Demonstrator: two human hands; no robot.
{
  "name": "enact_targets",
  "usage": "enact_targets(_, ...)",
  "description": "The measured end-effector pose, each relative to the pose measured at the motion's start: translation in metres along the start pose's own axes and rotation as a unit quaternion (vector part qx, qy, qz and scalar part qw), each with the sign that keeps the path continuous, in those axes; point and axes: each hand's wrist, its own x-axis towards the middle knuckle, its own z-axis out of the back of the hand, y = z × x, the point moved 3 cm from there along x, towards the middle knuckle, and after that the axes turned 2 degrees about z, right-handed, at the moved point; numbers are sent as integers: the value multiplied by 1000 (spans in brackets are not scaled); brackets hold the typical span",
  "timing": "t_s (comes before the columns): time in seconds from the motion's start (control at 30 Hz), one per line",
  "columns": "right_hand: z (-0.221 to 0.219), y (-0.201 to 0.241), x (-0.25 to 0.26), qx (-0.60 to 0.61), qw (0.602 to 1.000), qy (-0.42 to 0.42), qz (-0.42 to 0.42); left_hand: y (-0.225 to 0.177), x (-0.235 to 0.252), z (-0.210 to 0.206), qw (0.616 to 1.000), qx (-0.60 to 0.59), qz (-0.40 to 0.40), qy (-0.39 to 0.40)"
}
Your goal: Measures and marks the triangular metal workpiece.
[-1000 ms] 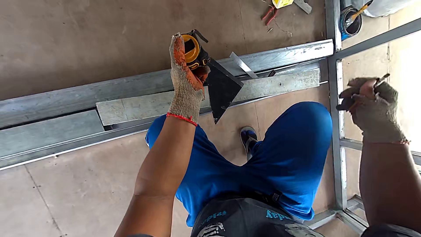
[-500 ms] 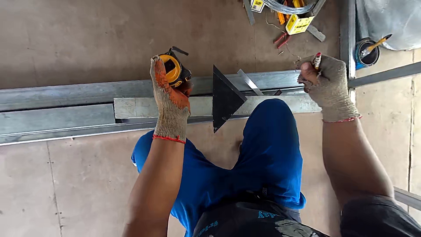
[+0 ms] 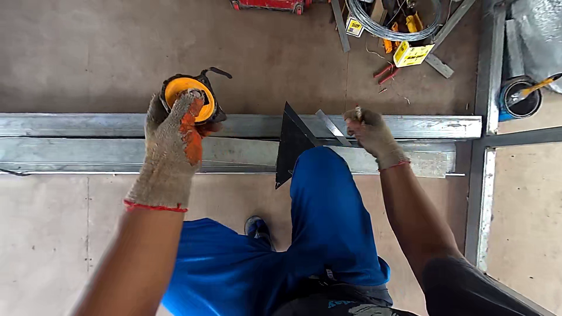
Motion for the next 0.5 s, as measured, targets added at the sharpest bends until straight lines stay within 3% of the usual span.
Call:
enact_targets(0.13, -38, -60, 29, -165, 980, 85, -72, -5, 23, 3, 983, 172, 11, 63)
enact_targets(0.3, -86, -102, 65, -321, 927, 154, -120, 9, 38, 11, 949, 297, 101, 42)
enact_targets(0.5, -96, -90, 83, -250, 927, 177, -217, 34, 30, 37, 922, 335, 194, -18)
